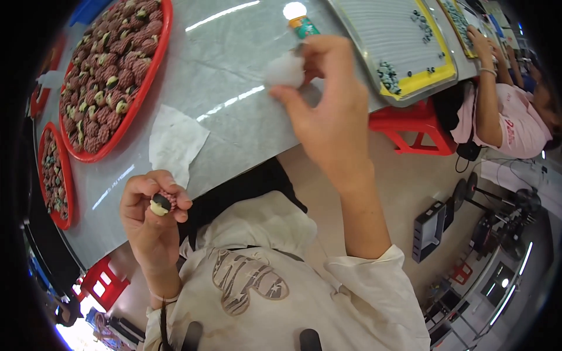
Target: The person assembles miniature figurines by taking head pieces from a tray, applying adhesive with a dispenser bottle, attaching body pieces by hand, and sorting figurines and parts on trays.
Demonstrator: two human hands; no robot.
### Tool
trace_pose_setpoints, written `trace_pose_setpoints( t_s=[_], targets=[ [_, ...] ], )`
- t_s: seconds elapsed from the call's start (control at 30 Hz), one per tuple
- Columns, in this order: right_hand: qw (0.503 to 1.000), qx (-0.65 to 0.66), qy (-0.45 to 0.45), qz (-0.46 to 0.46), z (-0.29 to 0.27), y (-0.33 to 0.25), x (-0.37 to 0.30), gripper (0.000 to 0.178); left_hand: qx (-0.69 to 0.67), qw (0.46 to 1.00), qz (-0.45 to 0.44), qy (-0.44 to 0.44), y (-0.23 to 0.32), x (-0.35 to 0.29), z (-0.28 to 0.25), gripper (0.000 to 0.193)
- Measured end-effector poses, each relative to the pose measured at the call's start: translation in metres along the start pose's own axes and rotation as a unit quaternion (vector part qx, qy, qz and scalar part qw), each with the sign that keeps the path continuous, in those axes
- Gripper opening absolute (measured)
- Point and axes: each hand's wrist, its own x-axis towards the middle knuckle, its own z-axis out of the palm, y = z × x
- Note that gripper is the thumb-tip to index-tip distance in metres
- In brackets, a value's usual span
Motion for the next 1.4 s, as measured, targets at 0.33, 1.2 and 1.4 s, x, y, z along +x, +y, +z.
trace_pose_setpoints(
  t_s=[0.33,1.2,1.4],
  targets=[
    [0.933,-0.345,-0.101,-0.011,-0.080,0.028,0.021,0.023,0.008,1.000,0.004,0.013,0.001,0.005,-0.001,0.029],
    [0.912,0.372,-0.058,0.162,-0.078,0.011,0.002,0.026,-0.002,1.000,-0.026,0.007,0.000,0.002,0.003,0.025],
    [0.875,0.437,-0.113,0.172,-0.049,-0.014,-0.010,0.026,-0.042,0.998,-0.026,-0.030,-0.004,0.003,0.003,0.026]
  ],
)
